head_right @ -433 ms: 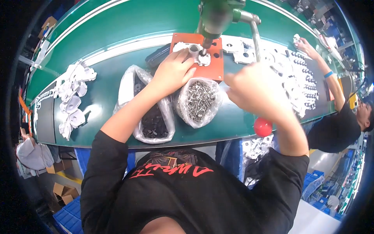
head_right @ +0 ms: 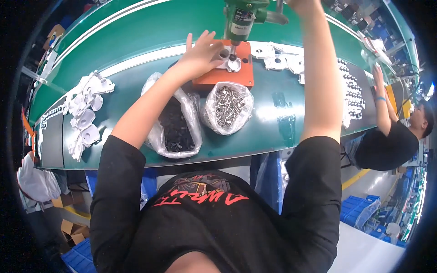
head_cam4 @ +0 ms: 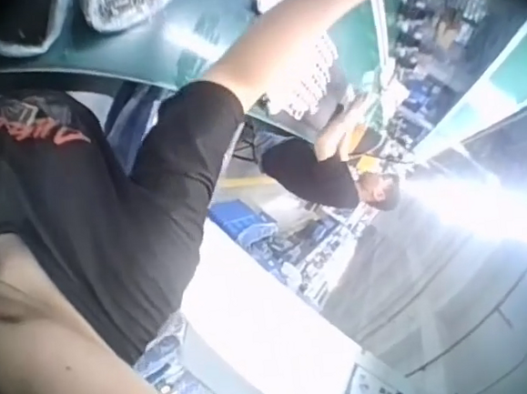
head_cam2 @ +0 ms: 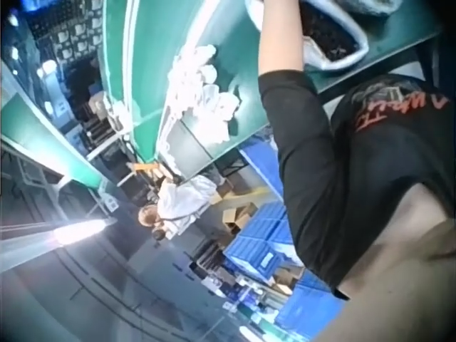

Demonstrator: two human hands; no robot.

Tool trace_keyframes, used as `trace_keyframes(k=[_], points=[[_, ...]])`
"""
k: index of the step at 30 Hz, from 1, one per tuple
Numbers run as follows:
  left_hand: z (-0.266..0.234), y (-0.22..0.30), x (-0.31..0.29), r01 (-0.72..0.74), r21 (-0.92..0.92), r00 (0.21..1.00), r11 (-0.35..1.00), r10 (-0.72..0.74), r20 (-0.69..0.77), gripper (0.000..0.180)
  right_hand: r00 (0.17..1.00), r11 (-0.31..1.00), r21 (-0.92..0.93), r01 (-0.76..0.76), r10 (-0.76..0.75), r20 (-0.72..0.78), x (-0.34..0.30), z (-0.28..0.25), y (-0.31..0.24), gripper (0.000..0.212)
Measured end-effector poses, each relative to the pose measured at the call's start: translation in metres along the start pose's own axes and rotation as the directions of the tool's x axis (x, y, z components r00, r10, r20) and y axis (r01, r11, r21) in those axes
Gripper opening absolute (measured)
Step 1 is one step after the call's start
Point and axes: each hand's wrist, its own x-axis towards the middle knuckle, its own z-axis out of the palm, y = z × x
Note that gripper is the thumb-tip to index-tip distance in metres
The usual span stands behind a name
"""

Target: Assembling plastic components using a manual press machine on a production floor.

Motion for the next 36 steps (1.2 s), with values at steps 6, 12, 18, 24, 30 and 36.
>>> trace_keyframes(k=[6, 12, 18, 24, 30, 36], points=[[-0.023, -0.007, 0.015, 0.311, -0.012, 0.946, 0.950, -0.311, -0.089, 0.037, 0.981, 0.891, -0.444, -0.096, 0.010, -0.191, 0.000, -0.072, 0.046, 0.046], [0.008, -0.053, 0.024, 0.542, -0.273, 0.811, 0.795, -0.580, -0.080, 0.061, 0.964, -0.060, -0.987, 0.148, 0.229, 0.131, -0.065, -0.170, 0.161, 0.038], [-0.027, -0.078, -0.026, 0.499, -0.184, 0.828, 0.847, -0.529, -0.188, 0.074, 0.989, -0.071, -0.987, 0.144, 0.027, 0.143, -0.086, -0.155, 0.164, 0.030], [-0.103, -0.191, -0.156, 0.636, 0.477, 0.695, 0.607, -0.719, -0.013, 0.072, 0.885, 0.971, -0.008, -0.240, 0.215, -0.413, -0.109, -0.106, 0.097, 0.027], [-0.124, -0.234, -0.212, 0.538, 0.629, 0.615, 0.561, -0.772, 0.162, 0.039, 0.760, 0.791, 0.494, -0.361, 0.557, -0.336, -0.171, -0.033, 0.037, 0.041], [-0.114, -0.230, -0.203, 0.487, 0.403, 0.866, 0.775, -0.490, -0.104, 0.029, 0.903, 0.887, 0.174, -0.427, 0.408, 0.137, -0.217, -0.018, 0.024, 0.032]])
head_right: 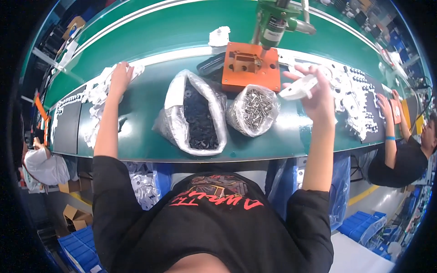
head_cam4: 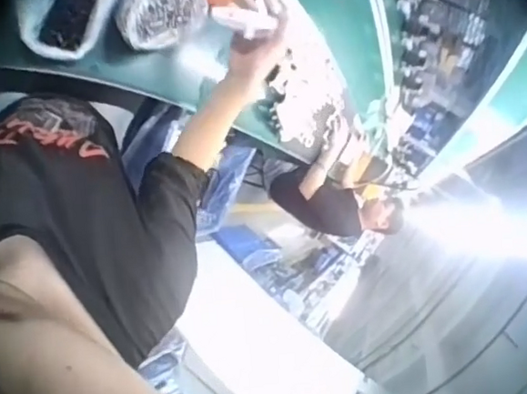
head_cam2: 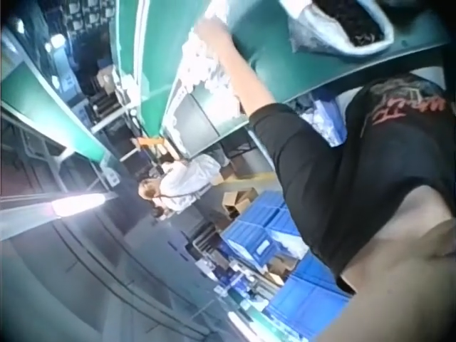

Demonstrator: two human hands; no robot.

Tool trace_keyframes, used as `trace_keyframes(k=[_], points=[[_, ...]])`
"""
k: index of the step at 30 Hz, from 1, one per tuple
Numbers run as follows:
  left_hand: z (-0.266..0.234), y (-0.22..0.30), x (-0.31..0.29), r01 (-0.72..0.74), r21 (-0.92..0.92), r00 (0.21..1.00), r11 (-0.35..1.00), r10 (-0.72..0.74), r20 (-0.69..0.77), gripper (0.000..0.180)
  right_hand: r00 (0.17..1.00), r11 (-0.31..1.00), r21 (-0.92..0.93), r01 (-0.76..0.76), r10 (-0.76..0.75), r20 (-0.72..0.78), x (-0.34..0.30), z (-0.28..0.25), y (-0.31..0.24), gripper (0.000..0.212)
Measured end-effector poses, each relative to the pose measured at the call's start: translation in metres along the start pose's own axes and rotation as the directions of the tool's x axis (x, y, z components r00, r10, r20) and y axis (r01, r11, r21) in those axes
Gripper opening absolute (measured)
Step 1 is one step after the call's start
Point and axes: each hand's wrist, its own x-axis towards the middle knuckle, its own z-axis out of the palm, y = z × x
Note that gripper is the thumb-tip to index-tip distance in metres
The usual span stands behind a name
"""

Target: Assembling plastic components using a manual press machine on a production floor.

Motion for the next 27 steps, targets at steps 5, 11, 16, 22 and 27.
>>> trace_keyframes(k=[5, 11, 16, 22, 27], points=[[-0.086, 0.161, -0.013, 0.191, -0.939, 0.981, 0.286, -0.028, 0.191, 0.033, 0.934, 0.737, -0.577, 0.352, -0.235, 0.269, -0.014, 0.088, 0.021, 0.065], [-0.140, 0.273, -0.052, 0.155, -0.950, 0.971, -0.269, 0.217, 0.097, 0.027, 0.861, 0.530, -0.681, 0.505, -0.258, 0.438, -0.012, 0.140, 0.039, 0.083], [-0.134, 0.278, -0.059, 0.069, -0.966, 0.989, -0.249, 0.146, 0.033, 0.027, 0.901, 0.613, -0.670, 0.419, -0.185, 0.393, -0.014, 0.138, 0.041, 0.073], [-0.134, 0.284, -0.061, 0.115, -0.964, 0.987, -0.240, 0.137, 0.083, 0.026, 0.936, 0.653, -0.680, 0.335, -0.148, 0.319, -0.012, 0.139, 0.049, 0.066], [-0.130, 0.292, -0.070, 0.178, -0.912, 0.983, -0.370, 0.100, 0.151, 0.027, 0.962, 0.770, -0.584, 0.256, -0.144, 0.232, -0.005, 0.132, 0.059, 0.056]])
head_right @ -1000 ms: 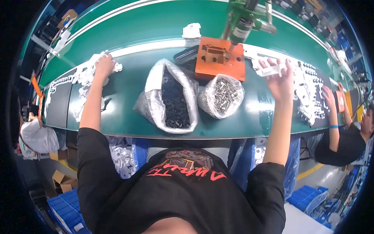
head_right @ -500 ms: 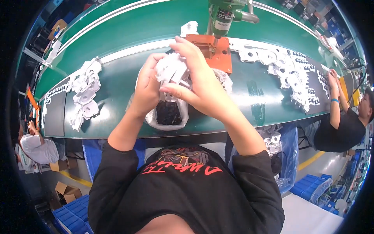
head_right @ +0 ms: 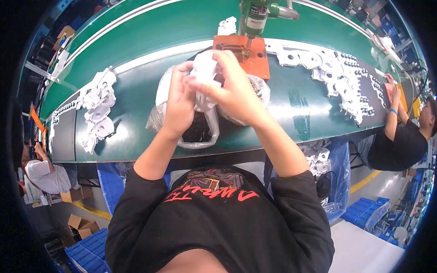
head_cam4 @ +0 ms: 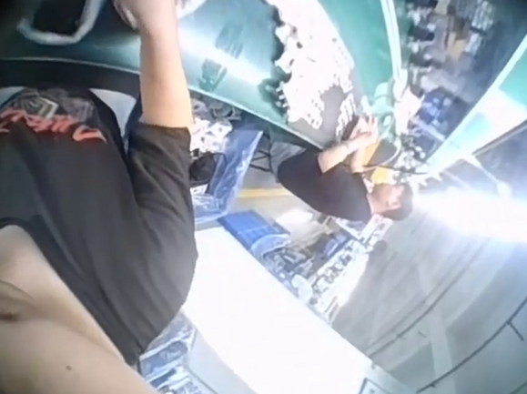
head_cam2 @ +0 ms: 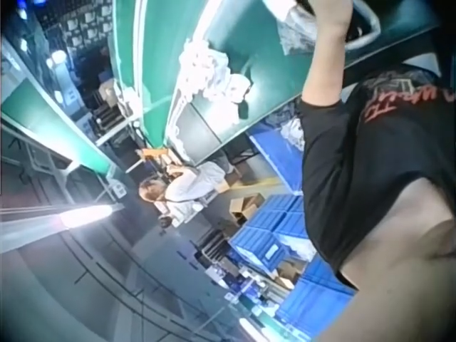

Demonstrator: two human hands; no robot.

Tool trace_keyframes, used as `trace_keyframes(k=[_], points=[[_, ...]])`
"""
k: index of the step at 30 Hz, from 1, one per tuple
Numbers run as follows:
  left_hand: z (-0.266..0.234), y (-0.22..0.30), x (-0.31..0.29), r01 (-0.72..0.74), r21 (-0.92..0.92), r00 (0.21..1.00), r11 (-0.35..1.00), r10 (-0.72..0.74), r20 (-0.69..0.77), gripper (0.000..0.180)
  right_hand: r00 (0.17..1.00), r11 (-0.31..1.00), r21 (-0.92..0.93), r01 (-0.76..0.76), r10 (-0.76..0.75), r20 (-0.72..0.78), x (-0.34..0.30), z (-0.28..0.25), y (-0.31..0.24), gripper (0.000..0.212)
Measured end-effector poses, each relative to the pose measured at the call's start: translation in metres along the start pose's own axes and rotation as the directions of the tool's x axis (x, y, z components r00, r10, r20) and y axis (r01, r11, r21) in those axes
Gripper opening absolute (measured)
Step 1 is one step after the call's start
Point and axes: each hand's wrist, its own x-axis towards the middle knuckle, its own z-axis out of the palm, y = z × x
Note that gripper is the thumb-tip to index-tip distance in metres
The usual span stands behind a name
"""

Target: Assembling plastic components using a manual press machine on a production floor.

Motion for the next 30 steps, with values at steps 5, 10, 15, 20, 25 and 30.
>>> trace_keyframes(k=[5, 10, 15, 20, 25, 30], points=[[0.003, 0.000, 0.004, -0.191, 0.456, 0.982, 0.869, 0.166, 0.095, 0.028, 0.990, 0.950, 0.308, -0.062, 0.097, -0.100, 0.013, -0.008, 0.001, 0.038], [0.010, 0.002, 0.017, -0.222, 0.651, 0.970, 0.726, 0.234, 0.070, 0.017, 0.980, 0.974, 0.226, -0.002, 0.048, -0.195, 0.010, -0.018, 0.006, 0.045], [-0.015, -0.011, 0.061, -0.339, 0.835, 0.940, 0.432, 0.182, 0.287, 0.016, 0.951, 0.988, -0.106, -0.110, 0.073, -0.301, -0.016, -0.055, 0.002, 0.026], [-0.031, -0.074, 0.114, -0.502, 0.848, 0.865, 0.171, 0.086, 0.495, 0.014, 0.995, 0.673, -0.740, 0.023, 0.053, 0.079, -0.043, -0.066, 0.016, 0.024], [-0.016, -0.104, 0.121, -0.624, 0.781, 0.769, 0.018, 0.191, 0.610, 0.009, 1.000, 0.647, -0.762, 0.024, -0.004, 0.028, -0.056, -0.057, 0.031, 0.022], [-0.018, -0.099, 0.117, -0.659, 0.750, 0.737, 0.050, 0.244, 0.631, 0.010, 0.999, 0.670, -0.742, 0.020, -0.035, -0.005, -0.056, -0.057, 0.036, 0.015]])
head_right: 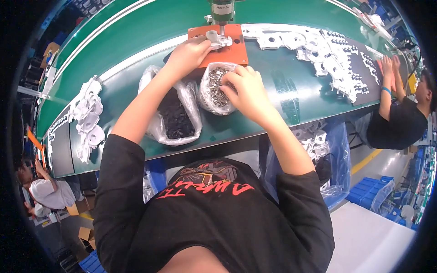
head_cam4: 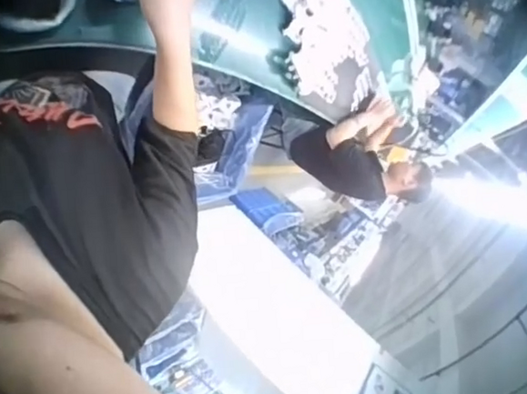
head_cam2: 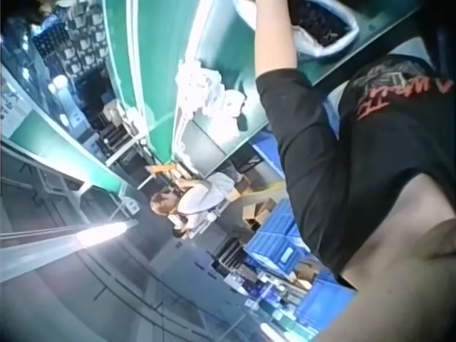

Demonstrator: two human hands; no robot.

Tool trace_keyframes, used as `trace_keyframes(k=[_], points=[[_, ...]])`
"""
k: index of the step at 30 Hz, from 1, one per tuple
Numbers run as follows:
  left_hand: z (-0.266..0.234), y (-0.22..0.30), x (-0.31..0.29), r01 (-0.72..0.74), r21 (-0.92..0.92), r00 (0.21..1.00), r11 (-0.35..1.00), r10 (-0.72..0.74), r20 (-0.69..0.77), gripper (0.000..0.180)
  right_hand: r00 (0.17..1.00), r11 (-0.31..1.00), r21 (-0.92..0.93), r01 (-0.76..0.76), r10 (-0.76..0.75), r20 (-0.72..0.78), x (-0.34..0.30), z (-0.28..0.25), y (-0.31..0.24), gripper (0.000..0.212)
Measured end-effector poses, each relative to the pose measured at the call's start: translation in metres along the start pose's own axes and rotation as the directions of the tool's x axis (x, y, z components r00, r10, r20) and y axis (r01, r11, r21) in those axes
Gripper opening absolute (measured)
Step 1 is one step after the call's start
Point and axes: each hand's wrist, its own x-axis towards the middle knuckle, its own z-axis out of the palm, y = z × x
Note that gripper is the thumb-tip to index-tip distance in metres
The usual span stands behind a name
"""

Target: Assembling plastic components using a manual press machine on a production floor.

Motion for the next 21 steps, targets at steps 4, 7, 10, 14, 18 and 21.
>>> trace_keyframes(k=[4, 7, 10, 14, 18, 21], points=[[-0.003, 0.000, -0.001, -0.082, 0.158, 0.994, 0.984, 0.068, 0.088, 0.012, 0.999, 0.999, 0.044, 0.000, 0.002, -0.037, 0.000, 0.003, 0.002, 0.008], [-0.006, 0.002, -0.005, 0.026, 0.081, 0.990, 0.996, -0.037, 0.138, 0.015, 0.997, 0.998, 0.063, 0.010, -0.005, -0.079, -0.001, 0.005, 0.002, 0.008], [-0.010, -0.007, -0.011, -0.073, 0.183, 0.994, 0.980, 0.086, -0.066, 0.017, 0.992, 0.995, 0.095, 0.014, -0.002, -0.123, -0.001, 0.008, 0.000, 0.012], [-0.057, 0.011, -0.020, 0.087, -0.002, 0.994, 0.996, -0.087, 0.070, 0.018, 0.982, 0.993, 0.115, 0.029, -0.007, -0.187, 0.000, 0.007, 0.001, 0.014], [-0.105, 0.028, -0.068, 0.440, -0.138, 0.761, 0.887, -0.287, 0.583, 0.019, 0.966, 0.925, 0.364, -0.111, 0.186, -0.178, -0.005, 0.003, 0.005, 0.014], [-0.116, 0.043, -0.100, 0.381, -0.033, 0.687, 0.924, -0.259, 0.679, 0.020, 0.967, 0.865, 0.484, -0.136, 0.222, -0.125, -0.002, 0.003, 0.014, 0.016]])
